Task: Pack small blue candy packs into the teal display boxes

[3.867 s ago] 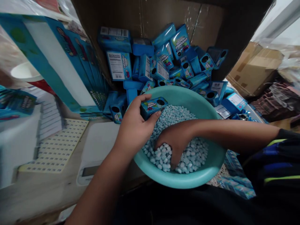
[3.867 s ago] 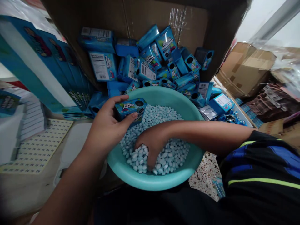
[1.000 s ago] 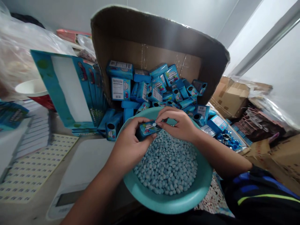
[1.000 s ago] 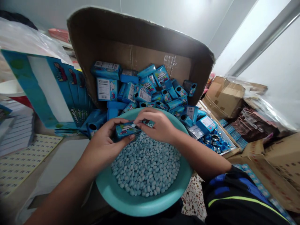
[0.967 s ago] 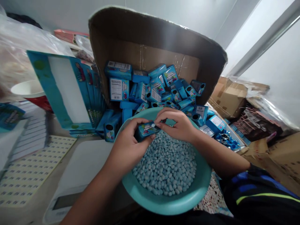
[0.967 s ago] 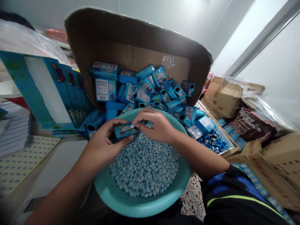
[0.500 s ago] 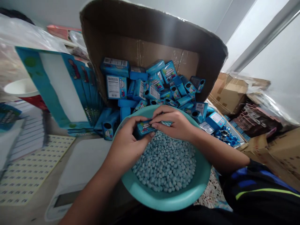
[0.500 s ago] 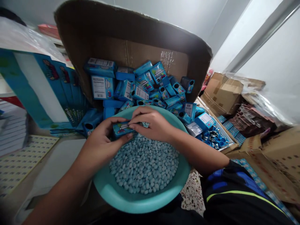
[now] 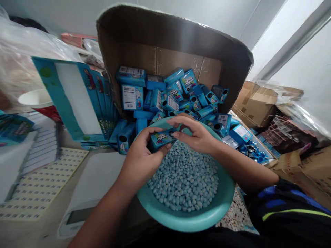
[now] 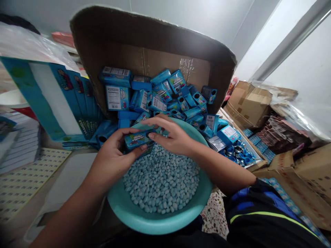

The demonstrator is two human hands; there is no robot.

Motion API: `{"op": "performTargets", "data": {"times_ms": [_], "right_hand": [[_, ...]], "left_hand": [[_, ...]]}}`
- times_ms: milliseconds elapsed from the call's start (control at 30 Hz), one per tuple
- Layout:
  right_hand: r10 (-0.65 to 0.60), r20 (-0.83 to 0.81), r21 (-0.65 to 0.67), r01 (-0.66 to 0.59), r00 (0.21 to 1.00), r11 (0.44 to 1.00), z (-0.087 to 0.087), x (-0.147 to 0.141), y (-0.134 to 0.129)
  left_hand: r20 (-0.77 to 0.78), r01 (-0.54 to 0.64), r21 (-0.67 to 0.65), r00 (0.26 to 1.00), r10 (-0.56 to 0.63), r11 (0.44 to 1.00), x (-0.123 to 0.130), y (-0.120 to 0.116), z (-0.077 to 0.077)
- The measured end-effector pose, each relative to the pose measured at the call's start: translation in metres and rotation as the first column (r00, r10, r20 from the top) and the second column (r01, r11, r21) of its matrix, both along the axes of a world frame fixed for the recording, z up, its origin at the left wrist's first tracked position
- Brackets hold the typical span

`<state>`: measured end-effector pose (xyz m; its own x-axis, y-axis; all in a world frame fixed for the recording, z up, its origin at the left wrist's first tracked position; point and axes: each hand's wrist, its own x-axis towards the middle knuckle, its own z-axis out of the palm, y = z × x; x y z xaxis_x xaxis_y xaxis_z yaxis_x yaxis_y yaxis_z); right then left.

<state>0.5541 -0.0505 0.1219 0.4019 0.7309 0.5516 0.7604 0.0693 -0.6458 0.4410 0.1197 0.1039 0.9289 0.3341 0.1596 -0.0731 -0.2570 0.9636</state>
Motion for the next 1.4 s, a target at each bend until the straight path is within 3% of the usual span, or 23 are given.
{"op": "performTargets", "data": {"times_ms": [133, 333, 467, 600, 733, 833, 1067, 1200, 1300, 1400], "right_hand": [[-0.078, -0.127, -0.024, 0.076, 0.989, 0.997, -0.005, 0.001, -0.001], [-0.141, -0.159, -0.171, 0.113, 0.977, 0.979, -0.003, 0.001, 0.000], [-0.194, -0.331, -0.205, 0.130, 0.924, 0.970, -0.004, 0.000, 0.000], [-0.039, -0.632, -0.158, -0.079, 0.774, 0.984, -0.008, 0.003, -0.001], [0.113, -0.818, -0.111, -0.348, 0.564, 0.931, -0.007, 0.008, -0.005], [0.175, -0.863, -0.018, -0.376, 0.473, 0.927, -0.004, 0.011, -0.008], [0.079, -0.831, -0.088, -0.271, 0.551, 0.959, -0.009, 0.012, -0.002], [0.101, -0.819, -0.044, -0.238, 0.565, 0.970, -0.015, 0.011, 0.006], [0.019, -0.684, -0.130, -0.148, 0.729, 0.980, -0.022, 0.007, 0.011], [0.020, -0.376, -0.151, -0.082, 0.926, 0.985, -0.022, -0.001, 0.015]], "left_hand": [[0.019, 0.024, -0.032, 1.000, -0.024, 0.999, 0.000, 0.000, -0.001], [0.039, 0.025, 0.012, 0.999, -0.026, 1.000, -0.002, 0.001, -0.003], [0.028, 0.050, 0.027, 0.998, -0.051, 0.998, -0.006, -0.001, -0.003], [0.051, 0.131, 0.030, 0.990, -0.133, 0.991, -0.011, -0.003, 0.000], [0.101, 0.218, 0.038, 0.970, -0.221, 0.975, -0.015, -0.001, 0.003], [0.145, 0.222, 0.003, 0.965, -0.220, 0.975, -0.017, 0.001, 0.005], [0.170, 0.198, 0.027, 0.965, -0.200, 0.980, -0.013, 0.000, 0.001], [0.193, 0.044, 0.075, 0.979, -0.058, 0.996, -0.023, 0.015, 0.014], [0.186, -0.136, 0.109, 0.976, 0.114, 0.985, -0.051, 0.050, 0.023], [0.247, -0.252, 0.048, 0.941, 0.233, 0.967, -0.084, 0.093, 0.016]]}}
